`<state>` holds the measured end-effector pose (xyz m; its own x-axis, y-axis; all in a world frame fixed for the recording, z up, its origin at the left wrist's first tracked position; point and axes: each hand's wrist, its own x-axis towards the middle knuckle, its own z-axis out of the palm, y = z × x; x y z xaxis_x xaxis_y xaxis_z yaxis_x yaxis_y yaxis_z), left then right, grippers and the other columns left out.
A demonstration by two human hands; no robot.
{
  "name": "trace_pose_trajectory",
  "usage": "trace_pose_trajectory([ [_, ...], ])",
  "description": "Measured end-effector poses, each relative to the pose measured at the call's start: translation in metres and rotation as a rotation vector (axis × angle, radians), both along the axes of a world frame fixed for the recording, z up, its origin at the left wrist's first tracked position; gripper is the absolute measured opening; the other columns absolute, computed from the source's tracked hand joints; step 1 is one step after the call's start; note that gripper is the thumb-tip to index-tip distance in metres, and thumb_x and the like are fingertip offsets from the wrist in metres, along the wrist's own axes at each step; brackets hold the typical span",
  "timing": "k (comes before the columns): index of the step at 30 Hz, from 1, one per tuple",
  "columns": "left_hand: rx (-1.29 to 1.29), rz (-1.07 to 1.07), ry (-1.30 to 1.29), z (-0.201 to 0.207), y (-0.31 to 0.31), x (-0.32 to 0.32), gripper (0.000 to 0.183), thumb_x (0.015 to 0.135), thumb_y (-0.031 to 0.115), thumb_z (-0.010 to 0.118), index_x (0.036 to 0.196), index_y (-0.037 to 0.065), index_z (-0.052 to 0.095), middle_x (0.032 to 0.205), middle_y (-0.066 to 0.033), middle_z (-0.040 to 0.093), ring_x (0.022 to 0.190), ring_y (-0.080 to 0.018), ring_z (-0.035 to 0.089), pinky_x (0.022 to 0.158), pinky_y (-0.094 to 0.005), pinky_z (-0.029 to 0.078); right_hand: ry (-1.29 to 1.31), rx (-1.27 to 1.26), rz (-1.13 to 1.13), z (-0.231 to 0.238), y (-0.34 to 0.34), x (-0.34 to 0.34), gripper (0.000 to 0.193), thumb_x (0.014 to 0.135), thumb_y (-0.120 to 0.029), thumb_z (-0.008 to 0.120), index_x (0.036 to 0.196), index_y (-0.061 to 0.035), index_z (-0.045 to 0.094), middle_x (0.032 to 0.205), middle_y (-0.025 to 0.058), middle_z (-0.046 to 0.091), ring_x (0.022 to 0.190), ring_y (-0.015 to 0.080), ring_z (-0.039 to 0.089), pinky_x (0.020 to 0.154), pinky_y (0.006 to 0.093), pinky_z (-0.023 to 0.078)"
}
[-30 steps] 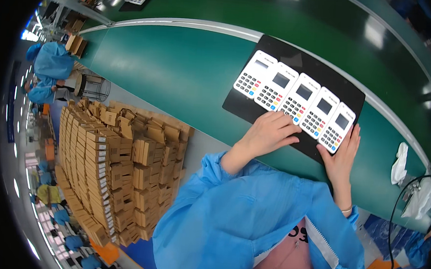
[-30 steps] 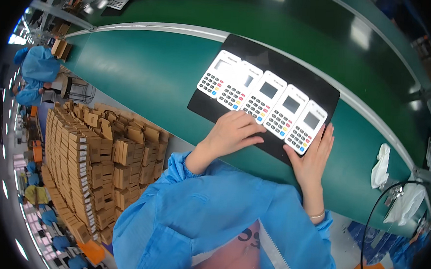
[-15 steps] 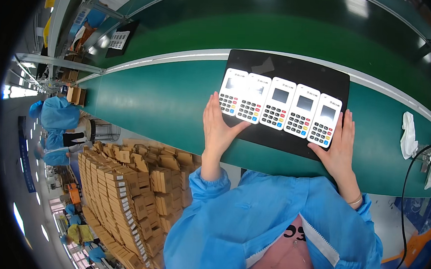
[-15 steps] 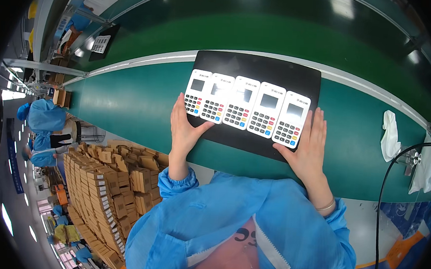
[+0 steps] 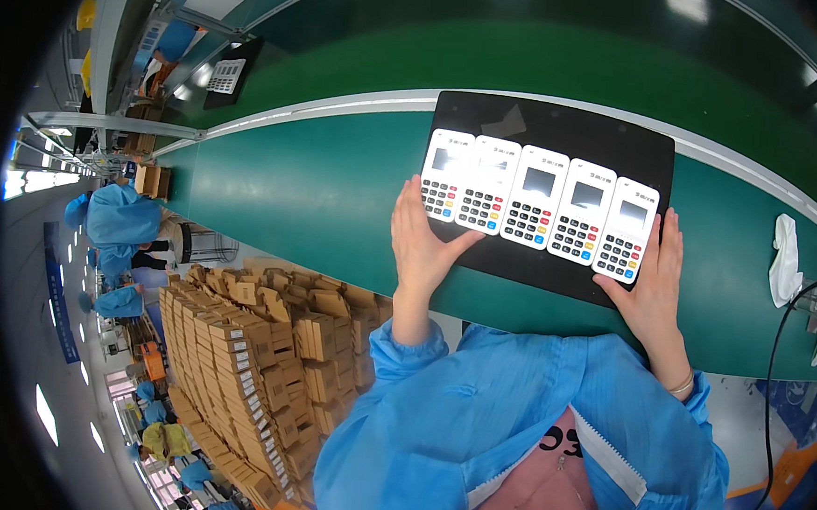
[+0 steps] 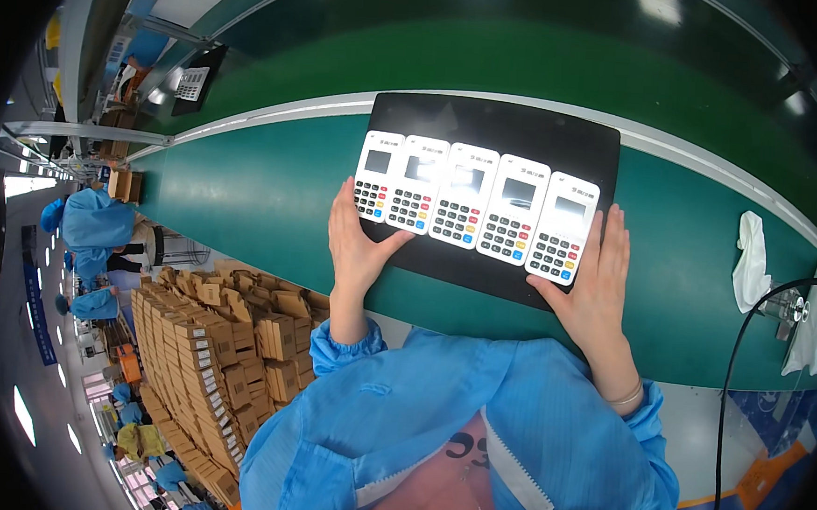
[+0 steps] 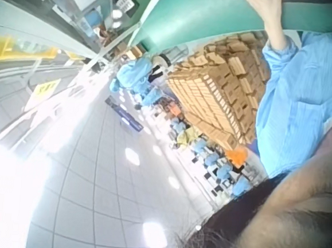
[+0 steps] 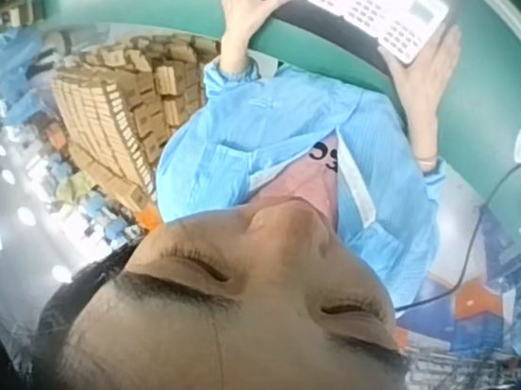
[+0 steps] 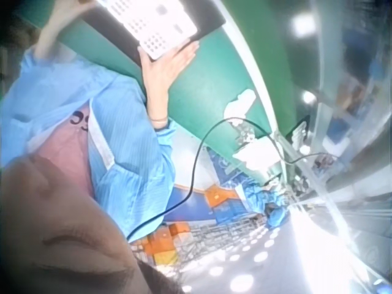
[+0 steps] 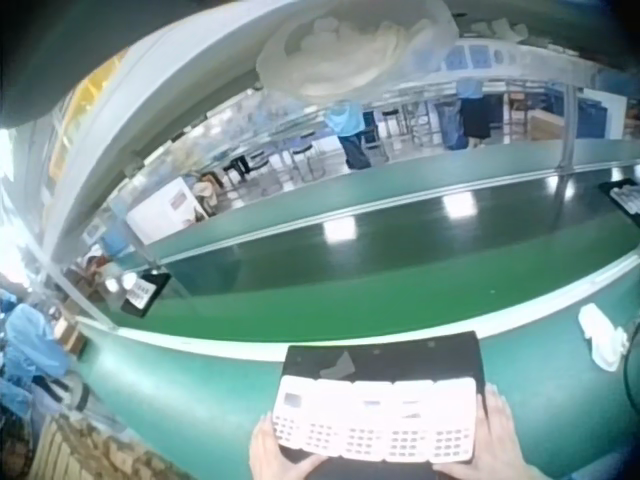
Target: The person repeatedly wipes the surfaces of small white electronic devices with a cloth, then stacks them on a black mat. They also pour liquid from a large bottle into a small container and place the container on the table.
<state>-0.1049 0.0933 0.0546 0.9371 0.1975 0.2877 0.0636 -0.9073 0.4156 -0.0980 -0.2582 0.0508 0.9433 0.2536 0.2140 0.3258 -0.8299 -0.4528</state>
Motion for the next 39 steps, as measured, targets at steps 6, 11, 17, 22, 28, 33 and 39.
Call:
trace_pose_trajectory([
  [6,0.013,-0.001,0.031,0.001,0.005,0.001,0.120,0.063,0.042,0.096,0.155,-0.001,0.033,0.152,-0.0288,0.044,0.143,-0.0440,0.041,0.117,-0.0516,0.034,-0.013,0.021,0.006,0.001,0.003,0.000,0.118,0.073,-0.041,0.090,0.156,0.0107,0.025,0.162,0.0373,0.021,0.152,0.0504,0.023,0.123,0.0594,0.020],
  [11,-0.007,0.004,0.052,0.003,0.002,0.005,0.117,0.065,0.042,0.096,0.155,0.000,0.033,0.153,-0.0283,0.043,0.142,-0.0444,0.041,0.118,-0.0517,0.033,-0.027,0.019,0.018,0.003,0.000,0.000,0.119,0.073,-0.046,0.089,0.155,0.0121,0.025,0.160,0.0389,0.021,0.150,0.0529,0.024,0.123,0.0602,0.021],
  [17,-0.060,0.007,0.012,-0.002,0.005,0.001,0.113,0.065,0.033,0.096,0.155,0.000,0.035,0.150,-0.0243,0.046,0.141,-0.0417,0.042,0.117,-0.0506,0.033,-0.132,0.329,-0.085,0.024,-0.082,0.029,0.024,0.089,-0.019,0.078,0.108,-0.0054,0.072,0.117,0.0124,0.073,0.108,0.0303,0.070,0.091,0.0384,0.056],
  [22,-0.050,0.013,0.017,-0.002,0.003,0.004,0.114,0.065,0.029,0.096,0.156,0.000,0.034,0.152,-0.0238,0.045,0.142,-0.0414,0.040,0.118,-0.0505,0.032,-0.491,-0.143,-0.830,0.011,-0.187,0.039,0.013,0.099,-0.016,0.064,0.102,-0.0042,0.067,0.097,0.0143,0.070,0.082,0.0338,0.071,0.072,0.0423,0.055],
  [28,-0.033,0.000,0.013,0.000,0.000,0.003,0.107,0.071,0.024,0.092,0.157,0.002,0.033,0.151,-0.0224,0.045,0.141,-0.0406,0.042,0.117,-0.0492,0.033,-0.058,-0.051,-1.051,0.006,-0.201,0.021,0.019,0.099,-0.019,0.066,0.108,-0.0030,0.070,0.099,0.0117,0.069,0.089,0.0279,0.070,0.077,0.0389,0.054],
  [33,-0.021,0.001,0.006,0.001,0.000,0.002,0.107,0.072,0.022,0.092,0.158,0.001,0.033,0.151,-0.0226,0.046,0.141,-0.0403,0.042,0.118,-0.0488,0.033,-0.322,1.591,-0.655,0.026,-0.199,0.018,0.039,0.108,-0.027,0.053,0.130,0.0041,0.061,0.119,0.0160,0.068,0.114,0.0229,0.064,0.097,0.0320,0.050],
  [39,-0.012,-0.012,-0.003,-0.008,0.008,0.001,0.106,0.073,0.022,0.091,0.158,0.000,0.032,0.151,-0.0227,0.046,0.140,-0.0396,0.043,0.118,-0.0487,0.034,-0.790,0.891,-1.069,0.033,-0.243,0.005,0.029,0.107,-0.022,0.055,0.124,0.0001,0.061,0.117,0.0160,0.068,0.110,0.0272,0.068,0.091,0.0380,0.054],
])
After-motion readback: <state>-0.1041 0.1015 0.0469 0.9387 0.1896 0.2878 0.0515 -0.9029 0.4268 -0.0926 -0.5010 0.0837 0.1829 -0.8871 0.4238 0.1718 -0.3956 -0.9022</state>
